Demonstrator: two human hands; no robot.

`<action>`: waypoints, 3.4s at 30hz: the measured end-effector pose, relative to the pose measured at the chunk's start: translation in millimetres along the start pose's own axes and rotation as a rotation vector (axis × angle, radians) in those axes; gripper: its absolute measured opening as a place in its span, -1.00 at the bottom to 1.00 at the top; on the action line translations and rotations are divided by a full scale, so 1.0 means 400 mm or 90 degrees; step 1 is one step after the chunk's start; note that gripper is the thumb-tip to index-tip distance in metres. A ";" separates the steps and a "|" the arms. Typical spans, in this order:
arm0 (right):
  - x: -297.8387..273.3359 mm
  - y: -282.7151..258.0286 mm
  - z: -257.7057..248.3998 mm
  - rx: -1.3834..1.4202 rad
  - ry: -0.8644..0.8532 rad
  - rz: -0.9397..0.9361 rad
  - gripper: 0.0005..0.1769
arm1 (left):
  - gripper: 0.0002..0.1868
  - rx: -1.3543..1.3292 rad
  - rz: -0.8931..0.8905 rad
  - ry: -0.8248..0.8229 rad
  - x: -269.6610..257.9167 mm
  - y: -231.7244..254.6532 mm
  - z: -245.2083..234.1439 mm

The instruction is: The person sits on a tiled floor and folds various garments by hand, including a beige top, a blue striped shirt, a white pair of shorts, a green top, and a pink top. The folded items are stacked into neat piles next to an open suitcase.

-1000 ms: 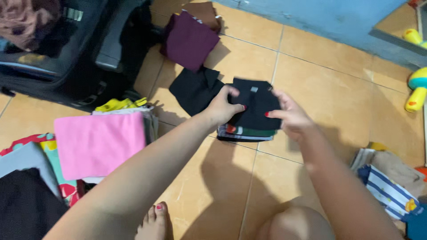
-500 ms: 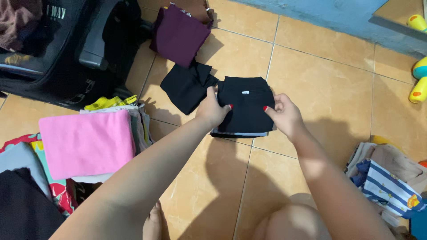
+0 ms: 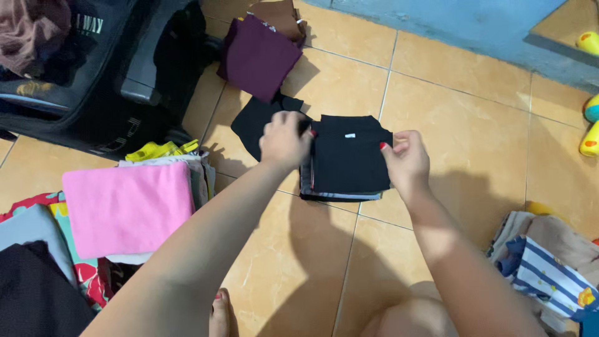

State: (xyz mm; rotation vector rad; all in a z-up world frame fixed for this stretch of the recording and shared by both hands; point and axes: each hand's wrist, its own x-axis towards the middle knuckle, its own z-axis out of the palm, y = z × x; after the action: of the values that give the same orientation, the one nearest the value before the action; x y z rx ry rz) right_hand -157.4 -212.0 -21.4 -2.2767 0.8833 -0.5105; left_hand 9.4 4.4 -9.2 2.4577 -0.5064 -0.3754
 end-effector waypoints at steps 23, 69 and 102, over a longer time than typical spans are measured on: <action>-0.153 -0.237 0.552 0.670 -0.299 0.588 -0.48 | -0.50 -0.126 -0.383 -0.191 0.260 -0.325 -0.057; -0.506 -0.242 -0.099 1.094 -0.423 0.486 0.06 | -0.26 -0.080 0.594 -0.228 -0.433 0.054 -0.239; -0.421 -0.180 0.026 0.377 -0.390 -0.057 -0.46 | -0.43 -0.083 0.518 -0.410 -0.398 0.049 -0.420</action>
State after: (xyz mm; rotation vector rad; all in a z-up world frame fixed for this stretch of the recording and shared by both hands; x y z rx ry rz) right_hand -236.3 -47.8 -0.5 -1.7598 0.2707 -0.0685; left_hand -74.0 142.5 157.9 1.7556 -1.6012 -0.7999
